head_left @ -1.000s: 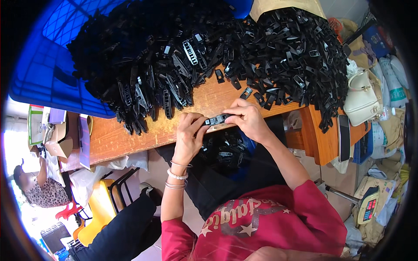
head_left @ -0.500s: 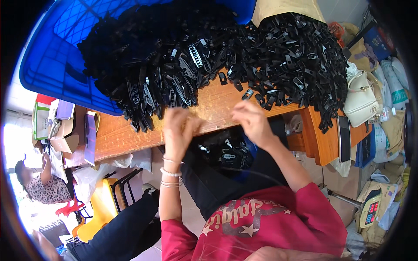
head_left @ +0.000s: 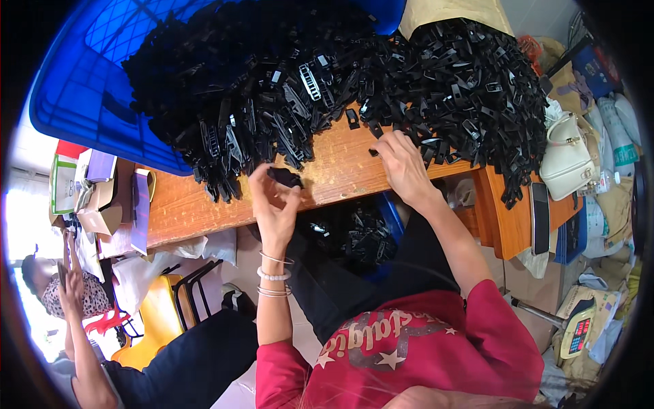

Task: Assemble small black plastic components by snapping them together in a workshop environment.

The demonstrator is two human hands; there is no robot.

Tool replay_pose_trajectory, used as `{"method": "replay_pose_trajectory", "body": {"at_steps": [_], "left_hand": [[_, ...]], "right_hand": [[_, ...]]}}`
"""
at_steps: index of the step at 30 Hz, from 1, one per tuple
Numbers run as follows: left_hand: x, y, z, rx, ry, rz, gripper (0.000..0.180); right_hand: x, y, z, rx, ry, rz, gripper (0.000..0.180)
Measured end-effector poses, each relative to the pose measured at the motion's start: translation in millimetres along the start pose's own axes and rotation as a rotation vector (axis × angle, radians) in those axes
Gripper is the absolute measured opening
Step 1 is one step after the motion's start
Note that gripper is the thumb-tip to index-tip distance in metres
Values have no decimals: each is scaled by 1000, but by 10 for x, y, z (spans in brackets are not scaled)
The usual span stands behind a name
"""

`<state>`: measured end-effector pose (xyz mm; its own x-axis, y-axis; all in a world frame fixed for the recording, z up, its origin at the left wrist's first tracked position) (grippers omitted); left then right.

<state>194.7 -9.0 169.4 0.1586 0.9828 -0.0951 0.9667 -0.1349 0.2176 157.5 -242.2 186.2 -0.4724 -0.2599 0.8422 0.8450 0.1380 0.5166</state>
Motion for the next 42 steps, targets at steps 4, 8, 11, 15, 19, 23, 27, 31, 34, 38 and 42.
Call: {"method": "replay_pose_trajectory", "body": {"at_steps": [4, 8, 11, 15, 19, 23, 27, 31, 34, 38, 42], "left_hand": [[-393, 2, 183, 208, -307, 140, 28], [-568, 53, 9, -215, 395, 237, 24], [-564, 28, -83, -244, 438, 206, 23], [-455, 38, -30, -195, 491, 222, 21], [-480, 33, -37, -215, 508, 258, 20], [-494, 43, -34, -207, 493, 269, 20], [-469, 42, -6, -221, 492, 290, 20], [-464, 48, -9, -214, 490, 306, 21], [-484, 32, -4, -243, 477, 331, 21], [-578, 31, -51, -265, 456, 359, 22], [-562, 20, -43, -253, 448, 351, 22]], "right_hand": [[33, 52, 119, 18, 56, -63, 18], [-114, 60, 85, -358, 610, 80, 19], [-199, -66, -82, -484, 745, 0, 19], [-34, -75, -31, -283, 100, 88, 21], [-196, -78, 33, -515, 870, 147, 24], [-265, -48, 131, -348, 733, 203, 24], [-269, -112, 89, -386, 698, 252, 22], [-274, -133, -8, -361, 693, 272, 21], [-202, -60, 79, -330, 695, 249, 24], [-292, -54, 153, -307, 755, 246, 22], [-190, -65, 231, -183, 663, 96, 23]]}}
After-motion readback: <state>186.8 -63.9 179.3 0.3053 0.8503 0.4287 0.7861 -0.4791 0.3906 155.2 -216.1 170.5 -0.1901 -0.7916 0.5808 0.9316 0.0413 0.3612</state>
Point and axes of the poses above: each hand's wrist, its own y-axis towards the middle knuckle, its own x-axis out of the back of the hand, z = x × y, the point moved 9 cm from there along y, towards the middle knuckle, and after that the axes turned 12 degrees about -y, right-handed, at the moved point
